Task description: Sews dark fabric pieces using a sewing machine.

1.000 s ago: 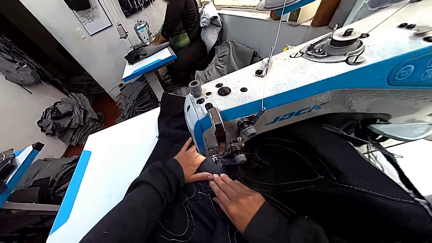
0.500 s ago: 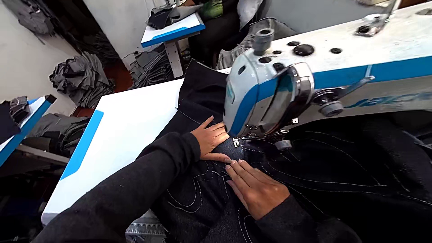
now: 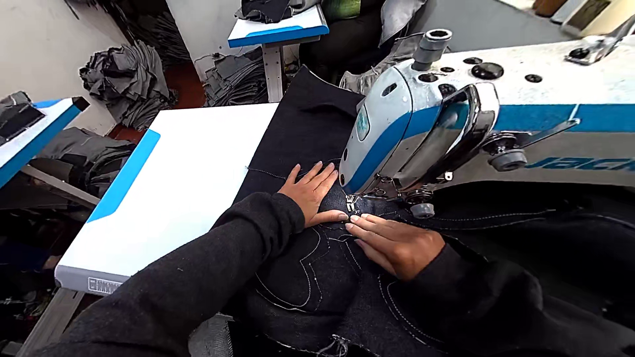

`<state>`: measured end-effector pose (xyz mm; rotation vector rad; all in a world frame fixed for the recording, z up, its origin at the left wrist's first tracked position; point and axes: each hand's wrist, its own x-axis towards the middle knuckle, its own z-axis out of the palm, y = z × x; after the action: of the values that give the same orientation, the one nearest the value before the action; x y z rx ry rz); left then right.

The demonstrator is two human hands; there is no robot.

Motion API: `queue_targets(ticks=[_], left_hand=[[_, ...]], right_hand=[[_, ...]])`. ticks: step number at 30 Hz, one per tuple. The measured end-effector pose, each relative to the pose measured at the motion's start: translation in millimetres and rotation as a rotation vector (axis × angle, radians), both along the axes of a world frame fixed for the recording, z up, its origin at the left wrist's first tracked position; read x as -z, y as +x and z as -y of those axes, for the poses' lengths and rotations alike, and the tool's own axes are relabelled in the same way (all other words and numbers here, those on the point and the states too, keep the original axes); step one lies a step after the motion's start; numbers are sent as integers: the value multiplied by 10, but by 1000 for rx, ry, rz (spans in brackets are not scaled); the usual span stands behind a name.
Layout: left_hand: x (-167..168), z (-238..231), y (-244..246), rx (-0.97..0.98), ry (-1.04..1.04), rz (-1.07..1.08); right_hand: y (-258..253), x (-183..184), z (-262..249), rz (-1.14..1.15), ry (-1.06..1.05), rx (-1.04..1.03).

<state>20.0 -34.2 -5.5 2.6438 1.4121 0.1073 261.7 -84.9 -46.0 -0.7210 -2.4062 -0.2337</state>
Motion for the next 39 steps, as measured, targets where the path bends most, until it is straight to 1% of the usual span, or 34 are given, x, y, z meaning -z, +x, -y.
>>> queue_targets(ticks=[1,3,5,6,7,9,10,11,13,14,15,16,17,18,20,22,25,28,30,32,34,35,36,37,38,39], left_hand=[[-11,27,17,-43,-12,-2],[-4,109,59,-136,-24,-6],[-7,187,113,-229,-59,1],[-26,201,127,-257,-92,2],[-75,192,135,-270,-148,-6],[-258,94,131,-246,-251,-28],[-347,19,119,-190,-241,-19],[-398,-64,95,-82,-168,-7],[-358,-285,-2,287,54,-4],[-273,-418,-50,477,169,4],[-201,-499,-92,614,212,19],[-134,-520,-138,666,170,30],[-63,-494,-187,654,105,46],[5,-447,-221,621,85,67],[93,-350,-240,524,111,90],[110,-189,-236,355,102,94],[86,177,-163,40,34,104],[145,489,-4,-233,67,130],[159,664,144,-367,76,151],[136,785,260,-443,45,141],[115,830,277,-437,16,97],[20,817,246,-412,-67,54],[-146,765,191,-366,-182,-23],[-322,681,121,-288,-243,-102],[-428,585,32,-158,-201,-160],[-442,468,-84,46,-48,-186]], right_hand=[[31,-27,-58,17,-15,-26],[72,-146,-83,77,-117,-21],[29,-390,108,154,-275,110],[-44,-498,263,165,-315,185],[-158,-561,419,144,-308,237],[-528,-641,662,70,-360,296],[-740,-619,707,20,-406,321],[-928,-548,699,-19,-458,357],[-1160,-326,614,-20,-537,435],[-1207,-170,589,-11,-472,467],[-1222,-15,579,-19,-339,490],[-1200,89,576,-20,-228,498],[-1146,141,591,-11,-169,485],[-1083,159,610,3,-147,464],[-918,165,601,14,-116,394],[-690,166,499,7,-91,258],[-337,169,239,-20,-69,14],[-60,118,-99,-16,15,-215],[105,85,-324,26,55,-352],[219,75,-495,54,87,-433],[270,61,-542,63,88,-439],[269,14,-498,87,58,-398],[231,-63,-400,108,19,-323],[143,-173,-252,107,-14,-220],[11,-273,-69,73,-47,-97],[-165,-350,128,15,-115,21]])
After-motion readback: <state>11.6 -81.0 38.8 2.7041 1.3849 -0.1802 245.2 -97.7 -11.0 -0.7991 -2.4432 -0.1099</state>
